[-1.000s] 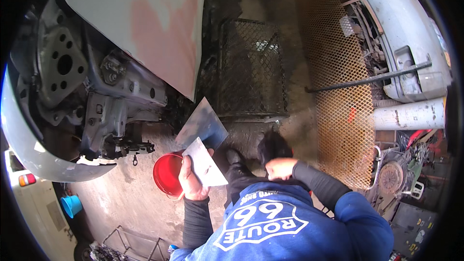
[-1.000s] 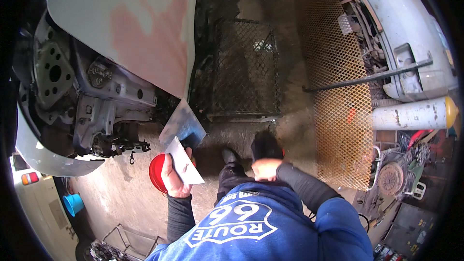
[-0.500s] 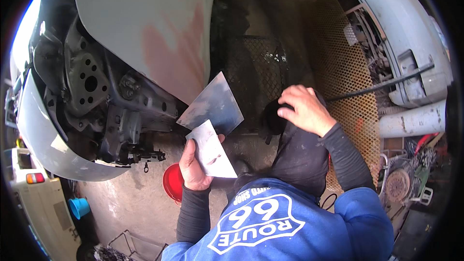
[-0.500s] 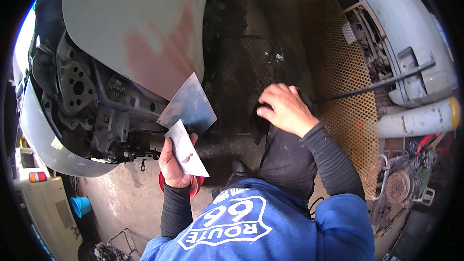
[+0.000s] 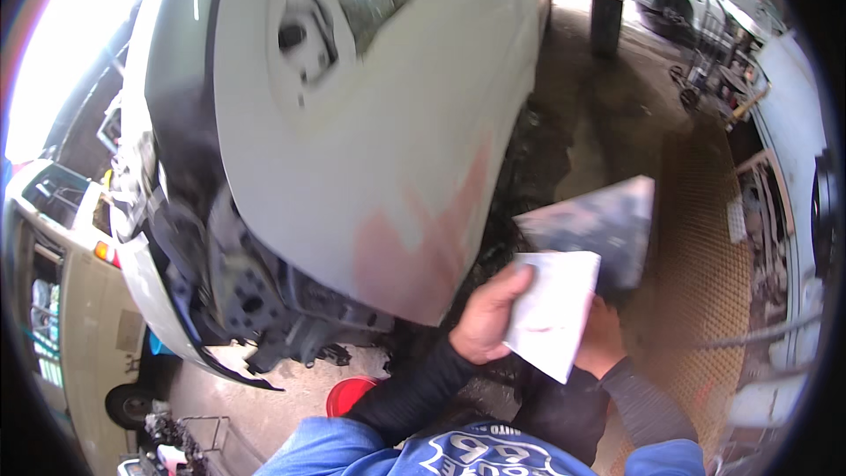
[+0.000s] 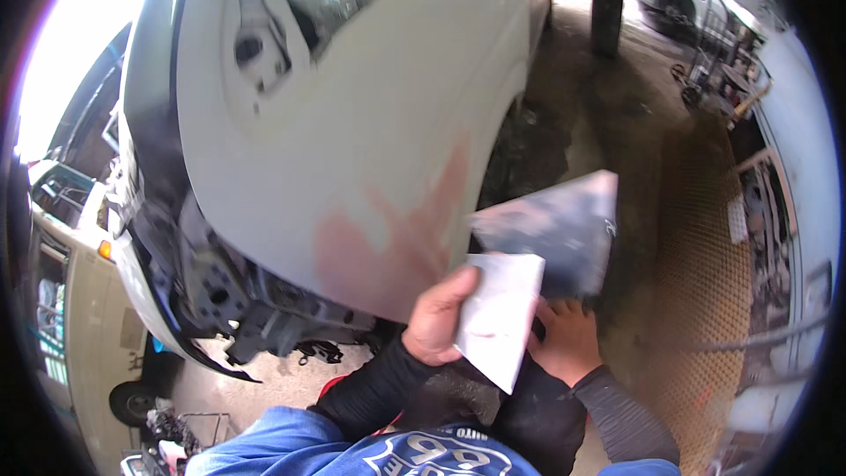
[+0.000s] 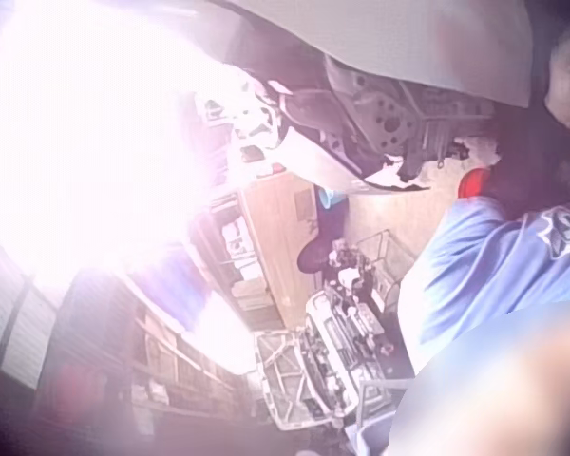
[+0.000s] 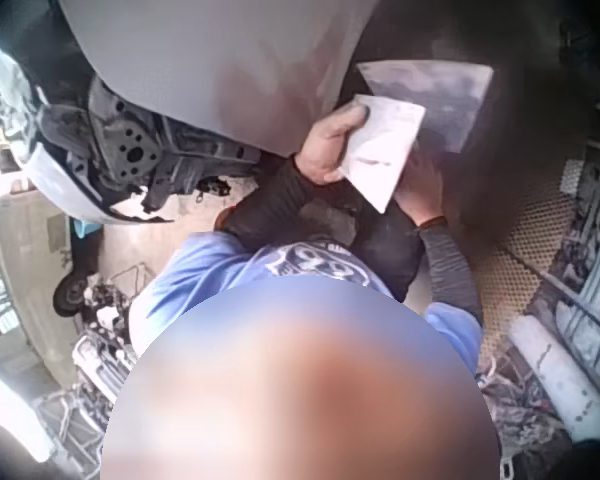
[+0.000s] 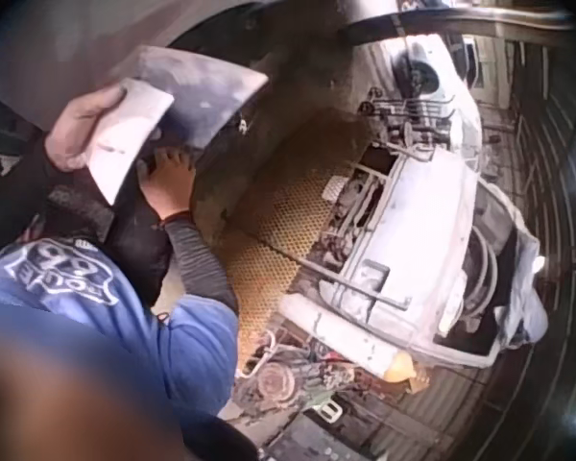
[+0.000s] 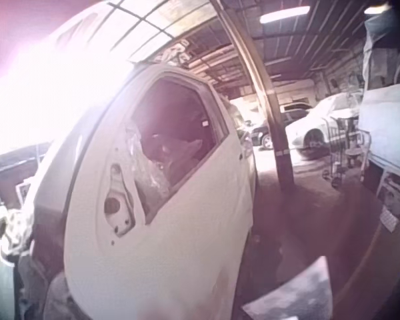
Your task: The person walks to a silver car with a missing door panel, then uses a sanding block to sand the door frame and surrounding area. The person also uses a putty knife to apply a substance to a test card before sanding the car.
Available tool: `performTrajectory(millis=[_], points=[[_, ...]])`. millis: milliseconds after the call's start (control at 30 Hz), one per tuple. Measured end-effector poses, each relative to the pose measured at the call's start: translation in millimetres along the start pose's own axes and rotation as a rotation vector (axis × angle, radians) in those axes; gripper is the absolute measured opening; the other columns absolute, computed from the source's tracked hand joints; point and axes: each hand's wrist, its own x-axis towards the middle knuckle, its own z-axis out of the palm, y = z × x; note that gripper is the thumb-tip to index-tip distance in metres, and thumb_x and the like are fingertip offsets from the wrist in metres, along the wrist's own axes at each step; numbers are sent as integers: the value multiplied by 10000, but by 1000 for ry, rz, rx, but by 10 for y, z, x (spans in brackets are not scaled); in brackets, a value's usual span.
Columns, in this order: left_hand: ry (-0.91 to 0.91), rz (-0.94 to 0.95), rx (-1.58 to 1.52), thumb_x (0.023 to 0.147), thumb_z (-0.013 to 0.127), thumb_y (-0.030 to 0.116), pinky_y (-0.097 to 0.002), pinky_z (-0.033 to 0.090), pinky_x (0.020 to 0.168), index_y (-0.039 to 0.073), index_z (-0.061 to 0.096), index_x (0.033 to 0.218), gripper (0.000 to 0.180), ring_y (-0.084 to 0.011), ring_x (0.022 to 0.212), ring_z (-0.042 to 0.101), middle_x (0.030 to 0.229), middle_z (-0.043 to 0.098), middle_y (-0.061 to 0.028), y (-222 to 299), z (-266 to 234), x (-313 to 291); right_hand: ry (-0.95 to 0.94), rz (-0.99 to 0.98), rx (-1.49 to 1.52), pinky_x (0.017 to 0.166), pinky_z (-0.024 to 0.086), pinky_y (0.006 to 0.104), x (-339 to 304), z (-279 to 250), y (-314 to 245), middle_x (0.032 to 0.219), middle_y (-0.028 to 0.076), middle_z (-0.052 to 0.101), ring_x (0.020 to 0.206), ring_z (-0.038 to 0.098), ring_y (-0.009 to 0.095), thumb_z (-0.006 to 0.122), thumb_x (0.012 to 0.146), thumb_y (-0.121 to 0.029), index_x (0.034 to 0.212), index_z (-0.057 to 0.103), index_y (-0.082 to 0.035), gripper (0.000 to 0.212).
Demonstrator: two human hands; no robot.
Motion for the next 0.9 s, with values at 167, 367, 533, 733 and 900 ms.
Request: performTrajectory(millis=[167,367,533,733,900], points=[[265,45,241,982,623,346,-384,538,947,-31,522,1336,527,-248,1079,681,1218,663,-159,788,1547,886,-152,245,247,740,546,518,580,90,393,850,182,717,855,706,372,608,886,-436,1066,737,-128,379],[430,288,196,957,645,331,-549,544,939,34,555,1291,456,-491,1139,630,1225,654,-223,1650,2850,872,-836,380,6,1130,384,515,618,-627,-106,1543,165,390,1408,400,378,648,847,-496,1443,478,-66,754],[593,643,225,978,616,321,-524,582,874,24,569,1301,441,-462,994,698,1126,710,-177,2102,3494,328,-1198,-29,31,935,544,459,913,-1393,-19,1072,206,718,1049,679,373,677,798,-371,1029,744,-36,412],[737,933,198,1019,536,297,-478,633,745,34,632,1266,373,-432,940,725,1101,740,-158,2328,3857,-344,-502,115,509,809,483,477,2788,-2416,-762,994,199,706,866,638,401,645,916,-398,997,667,-20,388],[812,1062,187,1029,533,309,-418,656,755,20,645,1229,368,-342,949,741,1070,741,-177,2529,4078,-483,411,-251,601,1135,319,520,4575,-3596,-1987,1508,287,391,1381,377,474,588,970,-449,1494,349,45,759]])
